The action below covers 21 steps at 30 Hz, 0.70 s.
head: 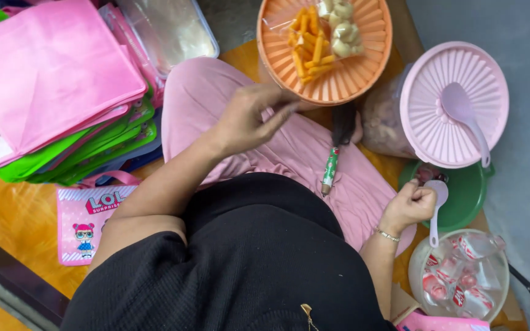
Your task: The person is portioning snacks into small plastic bags and then placing those bags into larger pink gift bags.
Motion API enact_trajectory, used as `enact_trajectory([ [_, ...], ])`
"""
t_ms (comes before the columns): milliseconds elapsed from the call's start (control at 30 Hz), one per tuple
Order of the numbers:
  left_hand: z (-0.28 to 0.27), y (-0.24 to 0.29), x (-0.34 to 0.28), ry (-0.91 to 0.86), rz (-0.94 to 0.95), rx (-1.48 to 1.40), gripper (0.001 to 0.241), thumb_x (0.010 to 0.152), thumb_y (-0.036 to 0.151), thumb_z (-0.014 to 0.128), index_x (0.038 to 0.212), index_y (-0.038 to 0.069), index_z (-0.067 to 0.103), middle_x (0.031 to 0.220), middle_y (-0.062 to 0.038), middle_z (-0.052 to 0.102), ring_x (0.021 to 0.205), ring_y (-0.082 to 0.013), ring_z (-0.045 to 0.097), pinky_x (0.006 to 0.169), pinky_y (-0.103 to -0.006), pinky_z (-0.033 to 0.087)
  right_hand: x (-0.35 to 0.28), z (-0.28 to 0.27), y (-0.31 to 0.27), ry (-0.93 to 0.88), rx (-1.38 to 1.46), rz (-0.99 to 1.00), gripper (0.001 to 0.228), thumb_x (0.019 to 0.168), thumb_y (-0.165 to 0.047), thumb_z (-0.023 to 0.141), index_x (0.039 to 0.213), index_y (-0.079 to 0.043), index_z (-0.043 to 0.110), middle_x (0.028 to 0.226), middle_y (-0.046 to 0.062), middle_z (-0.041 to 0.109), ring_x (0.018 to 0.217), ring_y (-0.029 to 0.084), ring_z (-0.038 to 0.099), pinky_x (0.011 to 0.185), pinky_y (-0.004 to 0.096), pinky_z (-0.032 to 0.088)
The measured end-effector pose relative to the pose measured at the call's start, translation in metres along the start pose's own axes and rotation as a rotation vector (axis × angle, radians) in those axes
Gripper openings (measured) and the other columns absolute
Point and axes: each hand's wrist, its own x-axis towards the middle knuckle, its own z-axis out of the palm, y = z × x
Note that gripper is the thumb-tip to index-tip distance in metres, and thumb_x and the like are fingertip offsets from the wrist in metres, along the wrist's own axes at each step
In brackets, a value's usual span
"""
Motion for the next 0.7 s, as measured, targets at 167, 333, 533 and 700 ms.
enact_trajectory([
  [167, -0.065, -0.001, -0.002, 0.232, 0.079, 0.359, 0.005, 0.085, -0.002, 0.056, 0.088, -0.005, 0.058, 0.074, -0.013, 0.059, 0.061, -0.0171, 0.056, 0.056, -0.0245, 0.047, -0.025, 0.016, -0.040, -0.259, 0.003, 0.070, 0.036, 0.083, 0.000, 0.063, 0.062, -0.005, 0.035, 0.057, 0.004, 0.037, 0.052, 0.015, 0.035, 0.053, 0.029, 0.035],
  [333, -0.105, -0.041, -0.019, 0.414, -0.035, 0.555, 0.007, 0.085, 0.005, 0.054, 0.084, 0.000, 0.058, 0.074, -0.008, 0.059, 0.060, -0.0173, 0.054, 0.055, -0.0257, 0.047, -0.023, 0.025, -0.023, -0.325, -0.047, 0.046, 0.038, 0.084, -0.003, 0.067, 0.061, -0.004, 0.037, 0.056, 0.005, 0.038, 0.052, 0.015, 0.034, 0.051, 0.030, 0.034],
  [533, -0.123, -0.150, -0.044, 0.310, -0.448, 0.930, 0.011, 0.067, 0.013, 0.061, 0.076, 0.006, 0.062, 0.066, -0.008, 0.062, 0.064, -0.0301, 0.057, 0.054, -0.0411, 0.043, -0.022, 0.033, -0.012, -0.451, -0.074, 0.083, 0.038, 0.085, -0.012, 0.069, 0.061, -0.005, 0.040, 0.058, 0.002, 0.041, 0.052, 0.013, 0.035, 0.051, 0.028, 0.034],
  [700, -0.116, -0.180, -0.038, 0.059, -0.857, 0.819, 0.024, 0.063, 0.019, 0.065, 0.084, 0.007, 0.064, 0.085, -0.016, 0.061, 0.077, -0.0361, 0.056, 0.060, -0.0447, 0.045, -0.027, 0.035, 0.005, -0.567, -0.230, 0.153, 0.032, 0.084, -0.027, 0.065, 0.064, -0.008, 0.050, 0.059, 0.000, 0.048, 0.051, 0.013, 0.041, 0.054, 0.029, 0.038],
])
